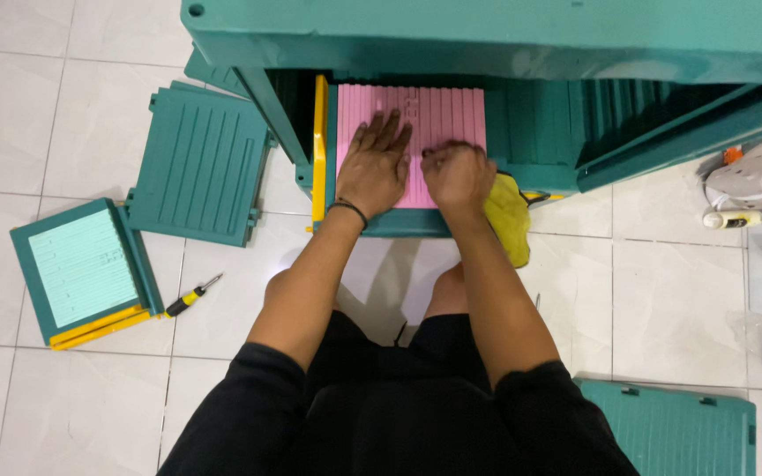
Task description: The person assembles a modular plastic storage unit by stacking green panels and inserting pink and yellow drawer inserts. They wipe the surfaces with a cloth and secure the components together.
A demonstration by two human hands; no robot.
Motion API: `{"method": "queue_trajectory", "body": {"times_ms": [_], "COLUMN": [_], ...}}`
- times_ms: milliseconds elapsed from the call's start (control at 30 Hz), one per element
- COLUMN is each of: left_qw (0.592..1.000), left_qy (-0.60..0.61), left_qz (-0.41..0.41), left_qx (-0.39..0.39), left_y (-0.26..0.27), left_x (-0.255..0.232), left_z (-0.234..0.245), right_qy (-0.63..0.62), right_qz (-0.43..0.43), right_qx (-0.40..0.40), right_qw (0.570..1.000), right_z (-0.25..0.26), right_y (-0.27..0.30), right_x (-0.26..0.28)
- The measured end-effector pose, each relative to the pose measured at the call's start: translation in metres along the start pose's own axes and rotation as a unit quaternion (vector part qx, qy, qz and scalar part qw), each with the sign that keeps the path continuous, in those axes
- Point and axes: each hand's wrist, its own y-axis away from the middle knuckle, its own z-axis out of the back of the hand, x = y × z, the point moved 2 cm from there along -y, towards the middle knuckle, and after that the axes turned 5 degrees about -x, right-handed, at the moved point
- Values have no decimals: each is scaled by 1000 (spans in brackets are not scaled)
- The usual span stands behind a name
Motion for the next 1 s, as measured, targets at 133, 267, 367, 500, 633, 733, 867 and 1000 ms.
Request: {"method": "queue_trajectory", "body": {"times_ms": [133, 267, 367, 500, 633, 733, 867, 1000], "left_qw": [1000, 1000, 999, 998, 998, 999, 1000, 1000], "left_qy": [0, -5, -15, -22, -24, -21, -8, 8], "left_qz": [6, 21, 31, 60, 56, 41, 27, 24], "left_qx": [-1, 10, -2, 5, 2, -5, 6, 0], "left_y": [0, -1, -4, -4, -3, -2, -3, -3], "left_x": [2, 0, -3, -4, -3, -1, 2, 2], "left_z": [1, 0, -1, -4, -6, -7, -5, -1], "right_qy": [52, 149, 118, 123, 21, 7, 17, 71], "right_qz": [-63, -53, -74, -42, -15, -23, -5, 6], "right_qx": [68, 39, 59, 105, 73, 44, 36, 57], "right_qw": [994, 987, 989, 986, 997, 999, 999, 996], "right_z": [-44, -83, -88, -51, 5, 18, -4, -46], "right_y": [-46, -84, -97, -71, 7, 38, 9, -54], "right_x": [-10, -15, -14, -4, 2, 0, -4, -10]}}
